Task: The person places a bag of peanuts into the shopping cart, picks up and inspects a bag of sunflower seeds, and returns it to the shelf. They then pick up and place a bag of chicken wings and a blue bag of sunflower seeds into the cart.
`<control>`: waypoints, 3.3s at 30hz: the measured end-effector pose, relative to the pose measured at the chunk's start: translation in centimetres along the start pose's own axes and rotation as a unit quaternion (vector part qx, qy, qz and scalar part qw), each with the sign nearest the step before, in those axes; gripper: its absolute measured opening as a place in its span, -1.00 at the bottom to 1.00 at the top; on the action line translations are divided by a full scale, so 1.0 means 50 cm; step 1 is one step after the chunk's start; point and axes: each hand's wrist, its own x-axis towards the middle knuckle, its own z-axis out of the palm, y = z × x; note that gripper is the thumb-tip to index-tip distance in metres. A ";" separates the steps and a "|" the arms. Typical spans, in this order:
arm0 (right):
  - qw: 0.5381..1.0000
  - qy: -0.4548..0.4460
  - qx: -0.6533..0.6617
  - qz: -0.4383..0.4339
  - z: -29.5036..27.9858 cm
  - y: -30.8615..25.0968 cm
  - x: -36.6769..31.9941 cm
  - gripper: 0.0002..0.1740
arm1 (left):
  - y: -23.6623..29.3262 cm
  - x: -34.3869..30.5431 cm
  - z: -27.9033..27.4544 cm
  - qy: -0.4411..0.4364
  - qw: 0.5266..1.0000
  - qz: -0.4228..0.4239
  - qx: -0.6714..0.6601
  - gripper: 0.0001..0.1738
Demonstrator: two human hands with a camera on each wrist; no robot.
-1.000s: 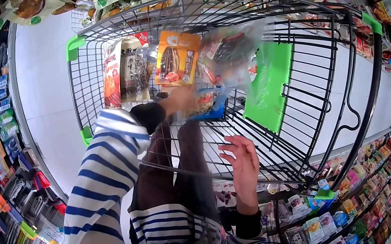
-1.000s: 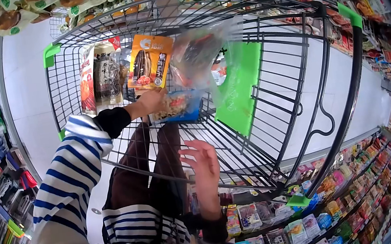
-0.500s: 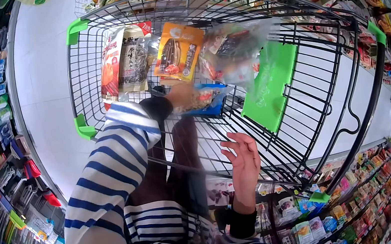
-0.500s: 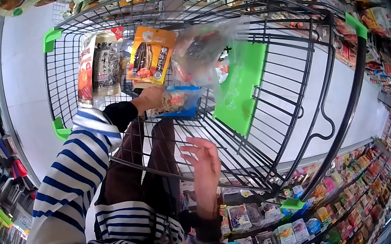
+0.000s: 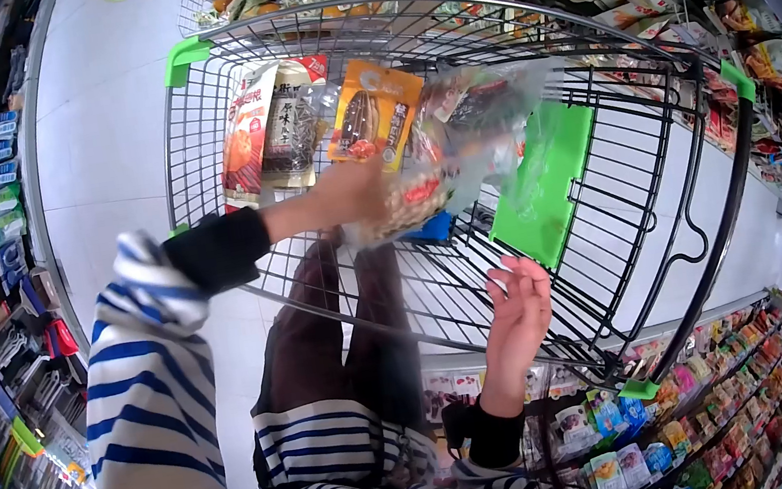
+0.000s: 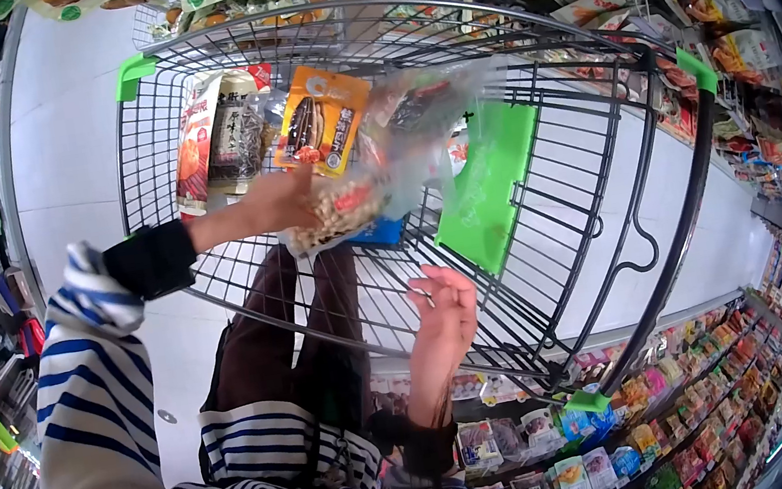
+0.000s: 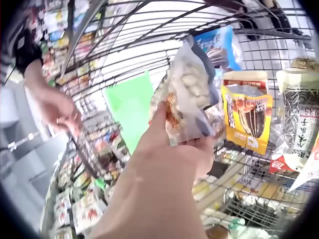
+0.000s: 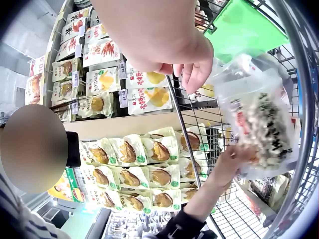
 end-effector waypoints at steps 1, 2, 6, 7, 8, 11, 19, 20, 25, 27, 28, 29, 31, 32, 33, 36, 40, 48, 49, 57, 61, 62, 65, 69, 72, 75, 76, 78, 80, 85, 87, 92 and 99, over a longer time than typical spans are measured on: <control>1.000 0.008 0.003 -0.016 0.004 -0.002 0.002 -0.80 | -0.010 -0.021 -0.015 0.022 0.997 0.006 -0.067 -0.42; 1.000 0.005 0.005 -0.026 0.006 0.000 0.004 -0.81 | -0.012 -0.049 -0.036 0.043 0.990 0.013 -0.134 -0.43; 0.995 -0.068 -0.068 -0.017 0.037 0.011 0.008 -0.63 | -0.003 -0.144 -0.068 0.048 0.900 0.006 -0.434 -0.54; 0.993 -0.106 -0.054 -0.023 0.049 0.013 0.005 -0.60 | -0.002 -0.165 -0.060 0.052 0.857 0.012 -0.513 -0.56; 0.988 -0.144 -0.040 -0.029 0.066 0.014 0.001 -0.55 | 0.008 -0.190 -0.058 0.035 0.810 0.008 -0.586 -0.61; 0.977 -0.210 0.014 0.033 0.076 0.031 -0.014 -0.35 | 0.012 -0.234 -0.038 0.053 0.752 0.012 -0.657 -0.64; 0.968 -0.215 -0.052 0.120 0.121 0.037 -0.036 -0.42 | -0.050 -0.245 0.051 0.089 0.721 -0.009 -0.687 -0.68; 0.968 -0.203 -0.063 0.132 0.125 0.040 -0.037 -0.42 | -0.052 -0.247 0.053 0.083 0.727 -0.012 -0.682 -0.67; 0.969 -0.202 -0.046 0.138 0.130 0.057 -0.037 -0.46 | -0.048 -0.259 0.054 0.086 0.716 -0.029 -0.692 -0.60; 0.970 -0.195 -0.041 0.142 0.133 0.060 -0.037 -0.47 | -0.048 -0.261 0.052 0.085 0.709 -0.029 -0.699 -0.53; 0.970 -0.196 -0.044 0.141 0.131 0.064 -0.036 -0.47 | -0.043 -0.263 0.046 0.083 0.700 -0.026 -0.709 -0.49; 0.969 -0.196 -0.046 0.140 0.129 0.068 -0.035 -0.47 | -0.042 -0.263 0.043 0.082 0.691 -0.023 -0.718 -0.44; 0.971 -0.193 -0.048 0.134 0.129 0.071 -0.036 -0.48 | -0.048 -0.257 0.049 0.071 0.680 -0.012 -0.730 -0.42; 0.972 -0.192 -0.048 0.130 0.130 0.072 -0.036 -0.48 | -0.050 -0.254 0.052 0.066 0.674 -0.006 -0.736 -0.41; 0.971 -0.193 -0.045 0.132 0.130 0.073 -0.036 -0.48 | -0.051 -0.254 0.050 0.066 0.682 -0.008 -0.728 -0.46; 0.970 -0.199 -0.042 0.135 0.129 0.073 -0.034 -0.47 | -0.052 -0.255 0.047 0.068 0.698 -0.010 -0.713 -0.54; 0.968 -0.198 -0.053 0.147 0.124 0.077 -0.032 -0.45 | -0.051 -0.255 0.047 0.077 0.696 0.001 -0.714 -0.52; 0.971 -0.179 -0.030 0.155 0.125 0.080 -0.033 -0.47 | -0.046 -0.255 0.051 0.079 0.699 0.002 -0.710 -0.49; 0.971 -0.181 -0.029 0.156 0.125 0.080 -0.032 -0.47 | -0.045 -0.254 0.051 0.079 0.698 0.004 -0.712 -0.48; 0.972 -0.168 -0.021 0.161 0.121 0.077 -0.034 -0.49 | -0.035 -0.253 0.051 0.076 0.694 0.006 -0.716 -0.48; 0.972 -0.170 -0.019 0.158 0.118 0.077 -0.032 -0.48 | -0.033 -0.250 0.052 0.080 0.699 0.005 -0.711 -0.49; 0.973 -0.170 -0.019 0.158 0.117 0.077 -0.032 -0.48 | -0.033 -0.250 0.053 0.081 0.700 0.005 -0.710 -0.49; 0.972 -0.177 -0.022 0.151 0.105 0.085 -0.029 -0.48 | -0.032 -0.247 0.057 0.080 0.699 0.005 -0.711 -0.50; 0.974 -0.170 -0.018 0.149 0.099 0.089 -0.028 -0.48 | -0.030 -0.246 0.057 0.078 0.703 0.001 -0.706 -0.50; 0.974 -0.166 -0.015 0.157 0.098 0.087 -0.029 -0.48 | -0.029 -0.243 0.062 0.083 0.703 0.001 -0.706 -0.51; 0.973 -0.165 -0.027 0.162 0.101 0.084 -0.031 -0.51 | -0.032 -0.240 0.061 0.100 0.711 0.000 -0.696 -0.52; 0.973 -0.167 -0.042 0.152 0.101 0.084 -0.031 -0.53 | -0.041 -0.240 0.059 0.112 0.719 -0.004 -0.685 -0.53; 0.973 -0.143 -0.114 0.144 0.103 0.074 -0.029 -0.60 | -0.060 -0.243 0.035 0.150 0.744 0.017 -0.651 -0.53; 0.982 -0.132 -0.068 0.118 0.090 0.069 -0.020 -0.62 | -0.110 -0.240 0.003 0.239 0.868 -0.023 -0.435 -0.48; 0.992 -0.095 -0.032 0.077 0.054 0.060 -0.010 -0.67 | -0.177 -0.221 -0.074 0.289 0.922 -0.041 -0.253 -0.49; 0.992 -0.097 -0.009 0.079 0.046 0.059 -0.011 -0.68 | -0.169 -0.201 -0.089 0.257 0.955 -0.034 -0.142 -0.50; 0.992 -0.096 0.018 0.084 0.046 0.059 -0.015 -0.69 | -0.169 -0.110 -0.041 0.162 0.979 0.063 0.107 -0.49; 0.992 -0.084 0.023 0.087 0.021 0.064 -0.014 -0.70 | -0.182 0.031 0.074 -0.038 0.950 0.105 0.293 -0.52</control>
